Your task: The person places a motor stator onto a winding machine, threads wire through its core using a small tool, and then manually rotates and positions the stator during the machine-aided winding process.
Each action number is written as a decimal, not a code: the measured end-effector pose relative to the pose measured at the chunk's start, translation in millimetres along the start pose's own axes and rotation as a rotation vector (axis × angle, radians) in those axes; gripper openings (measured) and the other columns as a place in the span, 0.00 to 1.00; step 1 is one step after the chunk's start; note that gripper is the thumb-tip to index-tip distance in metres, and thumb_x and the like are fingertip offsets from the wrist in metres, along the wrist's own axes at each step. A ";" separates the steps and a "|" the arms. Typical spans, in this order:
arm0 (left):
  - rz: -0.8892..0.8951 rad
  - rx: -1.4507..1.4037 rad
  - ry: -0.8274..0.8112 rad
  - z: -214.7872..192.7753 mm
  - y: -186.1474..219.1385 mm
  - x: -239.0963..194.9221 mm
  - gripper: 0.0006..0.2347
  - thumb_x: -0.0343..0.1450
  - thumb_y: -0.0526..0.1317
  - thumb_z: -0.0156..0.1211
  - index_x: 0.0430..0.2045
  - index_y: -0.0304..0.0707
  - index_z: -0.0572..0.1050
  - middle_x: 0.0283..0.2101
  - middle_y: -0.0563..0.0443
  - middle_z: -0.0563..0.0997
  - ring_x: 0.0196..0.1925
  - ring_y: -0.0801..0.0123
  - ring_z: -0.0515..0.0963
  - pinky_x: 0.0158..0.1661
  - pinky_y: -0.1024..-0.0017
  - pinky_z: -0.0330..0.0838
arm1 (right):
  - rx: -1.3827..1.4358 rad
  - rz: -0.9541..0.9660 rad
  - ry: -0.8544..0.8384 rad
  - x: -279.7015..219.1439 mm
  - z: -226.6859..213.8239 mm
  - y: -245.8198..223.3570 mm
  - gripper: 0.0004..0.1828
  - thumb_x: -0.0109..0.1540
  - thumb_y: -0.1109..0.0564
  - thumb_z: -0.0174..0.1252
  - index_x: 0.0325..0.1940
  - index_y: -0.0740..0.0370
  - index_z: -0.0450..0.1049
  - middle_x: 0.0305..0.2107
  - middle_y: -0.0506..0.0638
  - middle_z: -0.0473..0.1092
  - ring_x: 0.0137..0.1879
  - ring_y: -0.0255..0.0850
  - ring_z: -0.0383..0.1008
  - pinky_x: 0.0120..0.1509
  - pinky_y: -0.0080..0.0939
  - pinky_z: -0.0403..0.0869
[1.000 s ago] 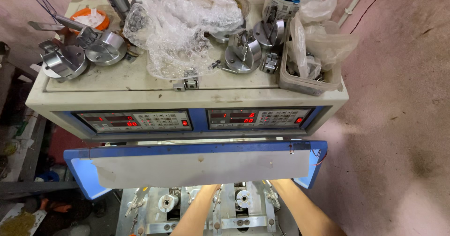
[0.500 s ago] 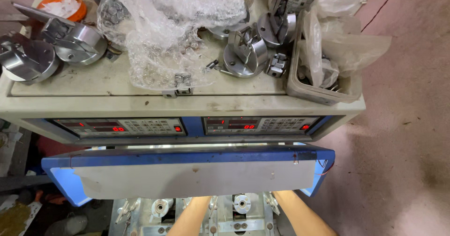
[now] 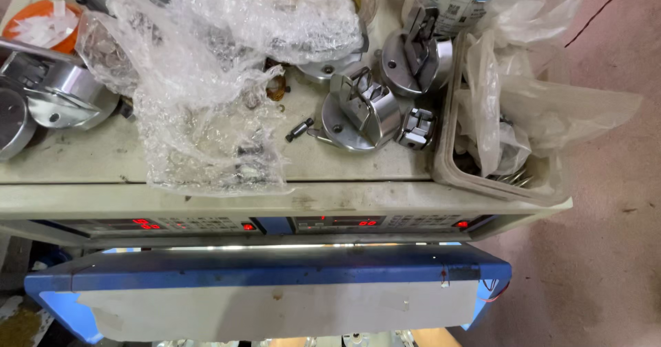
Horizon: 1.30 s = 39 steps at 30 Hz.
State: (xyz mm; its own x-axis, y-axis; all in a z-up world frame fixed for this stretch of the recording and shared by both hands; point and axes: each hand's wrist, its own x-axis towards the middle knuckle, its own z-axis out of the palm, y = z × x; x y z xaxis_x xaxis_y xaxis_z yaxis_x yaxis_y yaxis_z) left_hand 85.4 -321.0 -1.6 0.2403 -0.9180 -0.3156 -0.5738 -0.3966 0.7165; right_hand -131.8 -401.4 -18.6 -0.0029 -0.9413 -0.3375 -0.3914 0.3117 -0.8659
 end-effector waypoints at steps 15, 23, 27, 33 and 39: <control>-0.062 0.193 -0.057 19.5 -58.3 -29.1 0.11 0.75 0.40 0.57 0.45 0.31 0.80 0.42 0.39 0.85 0.41 0.54 0.84 0.45 0.60 0.78 | -0.174 -0.325 -0.129 -86.6 -34.6 6.9 0.12 0.62 0.59 0.63 0.48 0.67 0.75 0.42 0.57 0.77 0.50 0.47 0.80 0.55 0.45 0.76; 0.408 -0.238 0.354 -27.6 -28.5 -213.4 0.06 0.73 0.33 0.59 0.39 0.28 0.78 0.38 0.39 0.82 0.34 0.61 0.83 0.32 0.66 0.81 | -0.223 -0.338 0.332 -287.7 -77.5 80.3 0.07 0.61 0.63 0.64 0.42 0.66 0.76 0.33 0.55 0.77 0.36 0.43 0.80 0.42 0.39 0.77; 0.389 -0.148 -0.015 -6.1 -49.0 -303.9 0.09 0.68 0.33 0.63 0.40 0.29 0.77 0.37 0.41 0.82 0.31 0.59 0.85 0.33 0.65 0.79 | -0.308 -0.288 0.154 -317.7 -60.1 124.6 0.08 0.57 0.63 0.65 0.41 0.65 0.79 0.34 0.54 0.78 0.36 0.42 0.81 0.41 0.39 0.78; 0.431 -0.003 -0.217 37.9 -108.7 -354.8 0.13 0.67 0.34 0.64 0.44 0.32 0.75 0.41 0.40 0.80 0.43 0.50 0.82 0.42 0.57 0.74 | -0.561 -0.431 0.165 -315.0 -31.7 146.9 0.11 0.56 0.62 0.69 0.41 0.66 0.82 0.35 0.57 0.77 0.38 0.47 0.79 0.44 0.44 0.76; 0.491 0.115 -0.057 28.0 -152.7 -369.7 0.10 0.68 0.33 0.64 0.42 0.32 0.77 0.40 0.41 0.79 0.45 0.50 0.79 0.46 0.58 0.72 | -0.438 -0.472 0.129 -350.3 7.5 139.8 0.10 0.59 0.62 0.68 0.43 0.67 0.81 0.35 0.56 0.78 0.36 0.44 0.79 0.42 0.41 0.76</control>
State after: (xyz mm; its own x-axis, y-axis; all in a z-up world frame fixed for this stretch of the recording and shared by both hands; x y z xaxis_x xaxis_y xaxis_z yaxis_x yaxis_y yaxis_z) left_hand 62.2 79.2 -11.7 -0.1205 -0.9927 0.0058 -0.6920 0.0882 0.7165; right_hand -178.6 -27.1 -24.2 0.1609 -0.9806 0.1123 -0.7162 -0.1943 -0.6703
